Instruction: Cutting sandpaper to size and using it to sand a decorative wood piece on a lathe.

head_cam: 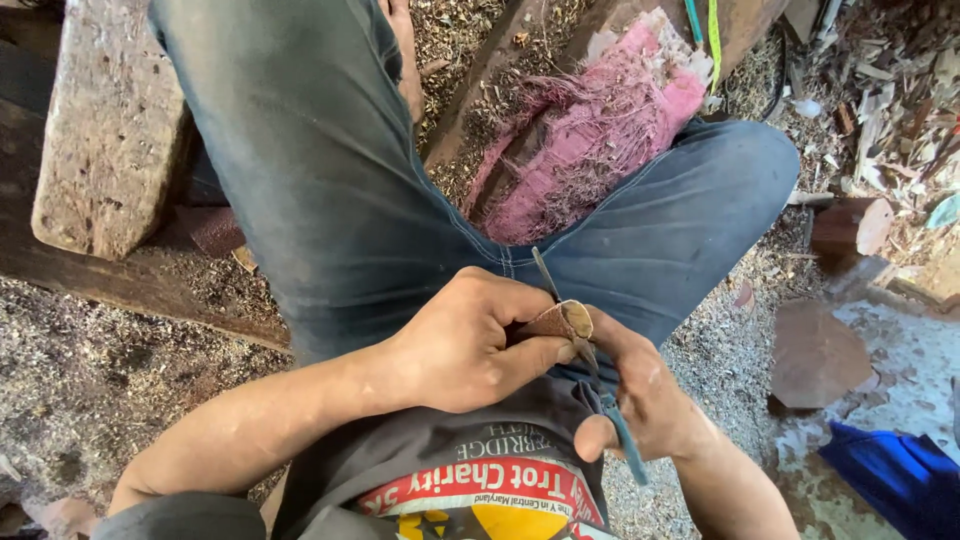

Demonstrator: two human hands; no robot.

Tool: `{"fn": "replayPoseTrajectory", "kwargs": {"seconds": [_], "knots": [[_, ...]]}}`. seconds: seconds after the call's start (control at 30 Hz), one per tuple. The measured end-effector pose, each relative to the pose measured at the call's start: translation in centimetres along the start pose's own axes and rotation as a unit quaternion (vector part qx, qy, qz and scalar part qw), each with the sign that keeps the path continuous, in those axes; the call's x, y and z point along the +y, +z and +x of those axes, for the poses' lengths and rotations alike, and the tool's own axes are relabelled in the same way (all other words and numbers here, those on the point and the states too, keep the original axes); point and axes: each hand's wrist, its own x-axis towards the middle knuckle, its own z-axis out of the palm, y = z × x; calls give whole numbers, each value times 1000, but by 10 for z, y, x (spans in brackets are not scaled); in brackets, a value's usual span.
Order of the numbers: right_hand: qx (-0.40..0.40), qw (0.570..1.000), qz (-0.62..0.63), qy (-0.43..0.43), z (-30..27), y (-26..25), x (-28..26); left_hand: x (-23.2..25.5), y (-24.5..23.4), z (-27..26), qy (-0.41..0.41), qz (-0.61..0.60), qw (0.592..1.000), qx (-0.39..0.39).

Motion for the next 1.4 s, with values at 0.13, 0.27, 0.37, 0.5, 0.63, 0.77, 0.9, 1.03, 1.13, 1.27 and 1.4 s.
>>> {"fn": "replayPoseTrajectory", "kwargs": {"seconds": [0.13, 0.27, 0.37, 0.5, 0.63, 0.77, 0.9, 1.03, 1.13, 1.27, 1.4], "knots": [[35, 996, -69, -47, -5, 4, 9, 3, -2, -1, -4, -15, 1000, -11], [62, 988, -126, -71, -9, 2, 12, 3, -4, -1, -13, -1, 1000, -23], [80, 978, -178, -66, -10, 2, 13, -1, -4, -2, -13, 6, 1000, -19], [104, 974, -189, -68, -9, 1, 13, -5, 1, -5, -101, -60, 993, 12], [102, 980, -159, -63, -7, 0, 16, -4, 0, -7, -112, -54, 992, 22], [81, 988, -120, -48, -8, 0, 24, -10, -3, -8, 51, -55, 997, 19], [43, 998, -21, -46, 0, 0, 6, -5, -3, -6, 74, 13, 997, 19], [39, 998, -22, -52, 3, 2, 2, -7, 0, -6, 102, -12, 995, 21], [51, 995, -59, -59, 3, 4, 8, -8, 0, -7, 111, -30, 993, 20], [75, 987, -105, -97, 2, 7, 14, -4, -1, -7, 110, 23, 994, 6], [116, 973, -168, -106, 1, 12, 16, -9, -1, -10, 137, 39, 990, -1]]}}
